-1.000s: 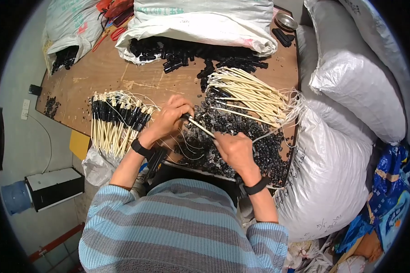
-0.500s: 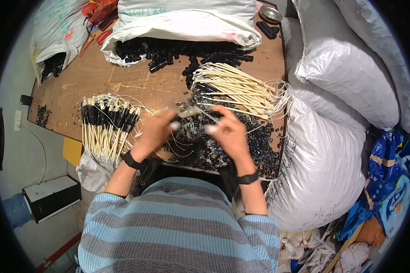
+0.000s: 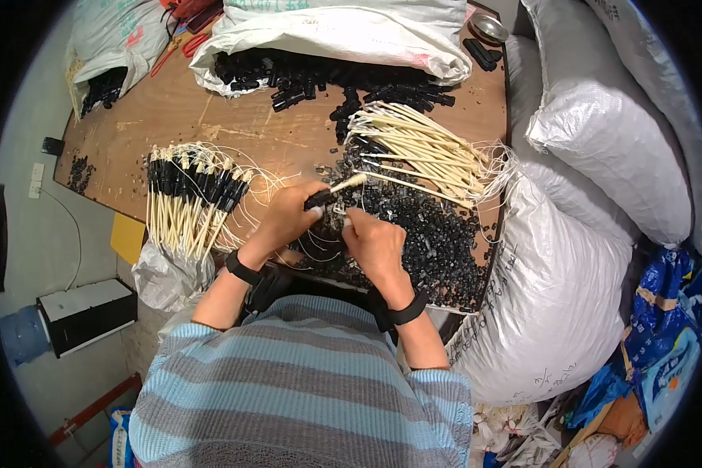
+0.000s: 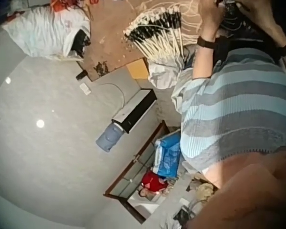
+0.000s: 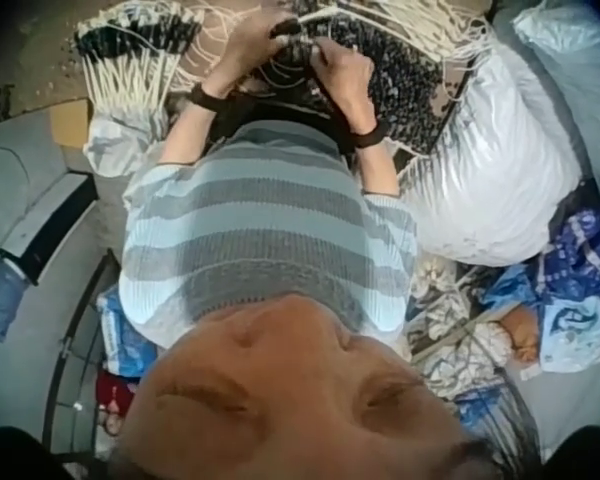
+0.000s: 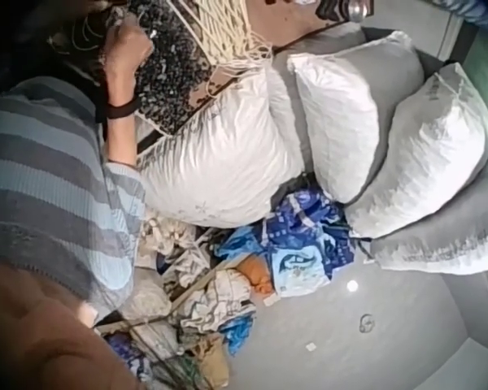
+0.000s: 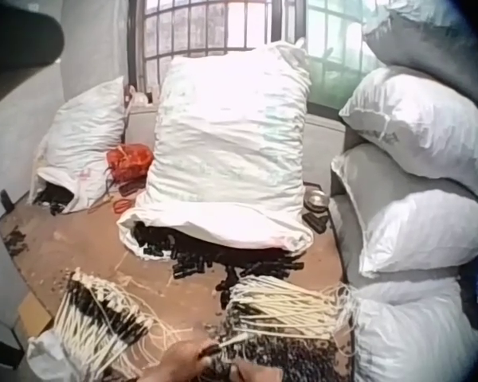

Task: The person assembles components by hand, picking up a black plastic piece and a white corded rod, fitting them together, and sliding a small black ring onto the assembly. They repeat this process for each set, placing the completed units into a growing pile on the left.

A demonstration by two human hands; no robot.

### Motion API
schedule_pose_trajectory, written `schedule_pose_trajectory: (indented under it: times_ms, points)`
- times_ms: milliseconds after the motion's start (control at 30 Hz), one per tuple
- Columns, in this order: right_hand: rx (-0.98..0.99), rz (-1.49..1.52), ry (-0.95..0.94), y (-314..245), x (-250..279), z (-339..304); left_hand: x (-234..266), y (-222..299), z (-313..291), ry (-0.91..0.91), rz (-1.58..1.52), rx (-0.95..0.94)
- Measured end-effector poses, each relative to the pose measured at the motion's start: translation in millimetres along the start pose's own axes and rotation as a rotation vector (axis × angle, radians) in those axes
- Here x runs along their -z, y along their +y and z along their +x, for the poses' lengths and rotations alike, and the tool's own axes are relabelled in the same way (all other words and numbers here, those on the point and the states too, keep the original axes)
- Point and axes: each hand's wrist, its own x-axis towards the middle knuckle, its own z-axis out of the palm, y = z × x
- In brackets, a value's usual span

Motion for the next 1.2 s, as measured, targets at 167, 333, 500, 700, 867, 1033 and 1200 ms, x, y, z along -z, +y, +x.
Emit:
schedule_pose_trajectory:
  times_ms: [167,333,500,700,867,1033,1200]
  points:
    - [0.021,-0.087,0.075,-1,3,6,5,0,-2,-0.029,0.173,-0.122]
    - [0.023,-0.054,0.041,2,0,6,-1,0,-1,-0.028,0.168,-0.182]
    - [-0.014,0.077,0.021,3,-6,6,-6,1,-2,-0.019,0.161,-0.256]
    - [-0.002,0.196,-0.107,3,-6,2,1,12,2,-0.197,-0.070,-0.187]
    - [-0.016,0.092,-0.088,0,-6,3,8,9,3,0.029,-0.068,-0.360]
    - [0.024,0.406,0.019,-2,-12,0,9,0,-4,0.087,-0.298,-0.450]
    - [-0.132,0.251,-0.082,2,-9,-5,-1,-24,8,0.028,-0.152,-0.324]
